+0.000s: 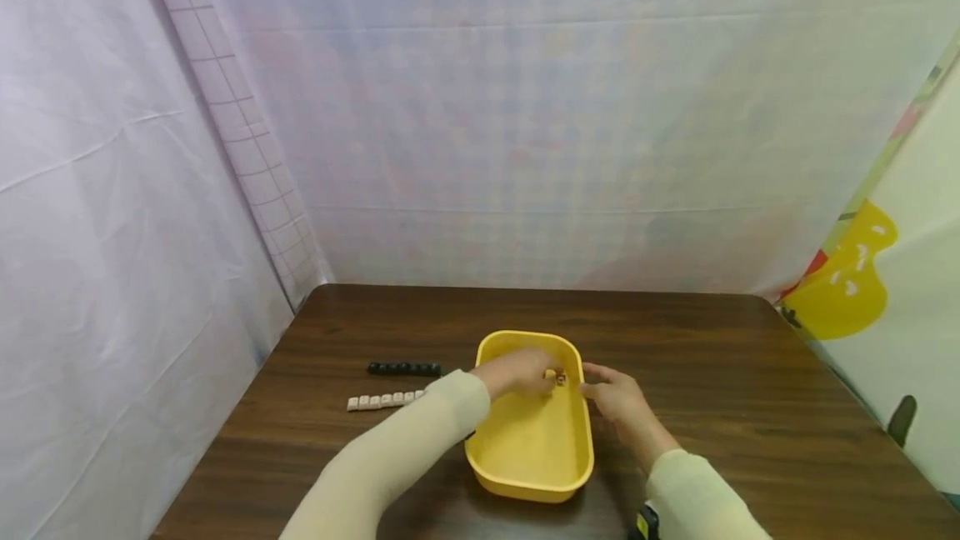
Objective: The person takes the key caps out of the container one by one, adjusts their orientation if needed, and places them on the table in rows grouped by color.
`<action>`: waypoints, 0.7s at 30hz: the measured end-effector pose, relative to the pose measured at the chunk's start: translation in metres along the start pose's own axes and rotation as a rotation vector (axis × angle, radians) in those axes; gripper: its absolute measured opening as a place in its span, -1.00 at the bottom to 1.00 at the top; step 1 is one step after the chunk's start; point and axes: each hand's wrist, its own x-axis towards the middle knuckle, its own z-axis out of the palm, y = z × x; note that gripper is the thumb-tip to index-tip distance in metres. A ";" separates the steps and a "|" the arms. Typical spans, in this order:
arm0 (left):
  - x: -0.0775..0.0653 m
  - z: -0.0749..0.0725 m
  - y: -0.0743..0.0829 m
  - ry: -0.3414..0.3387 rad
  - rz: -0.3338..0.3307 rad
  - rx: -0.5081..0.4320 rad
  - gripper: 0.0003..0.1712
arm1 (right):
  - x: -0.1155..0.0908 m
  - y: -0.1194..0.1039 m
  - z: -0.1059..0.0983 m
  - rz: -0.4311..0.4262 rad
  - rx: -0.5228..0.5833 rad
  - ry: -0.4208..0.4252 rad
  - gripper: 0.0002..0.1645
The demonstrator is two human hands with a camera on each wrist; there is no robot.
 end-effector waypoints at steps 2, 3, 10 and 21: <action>-0.001 0.002 -0.002 -0.010 0.003 -0.014 -0.70 | 0.001 0.000 0.001 0.001 0.000 0.000 -0.43; -0.001 0.003 -0.002 -0.006 0.007 -0.021 -0.72 | 0.001 0.000 0.001 0.003 0.003 0.002 -0.43; -0.008 0.009 -0.008 -0.008 0.015 -0.110 -0.67 | 0.002 0.001 0.000 0.004 -0.053 0.018 -0.44; -0.017 0.017 -0.007 0.003 0.150 0.005 -0.75 | 0.002 0.001 -0.001 0.020 0.056 -0.015 -0.42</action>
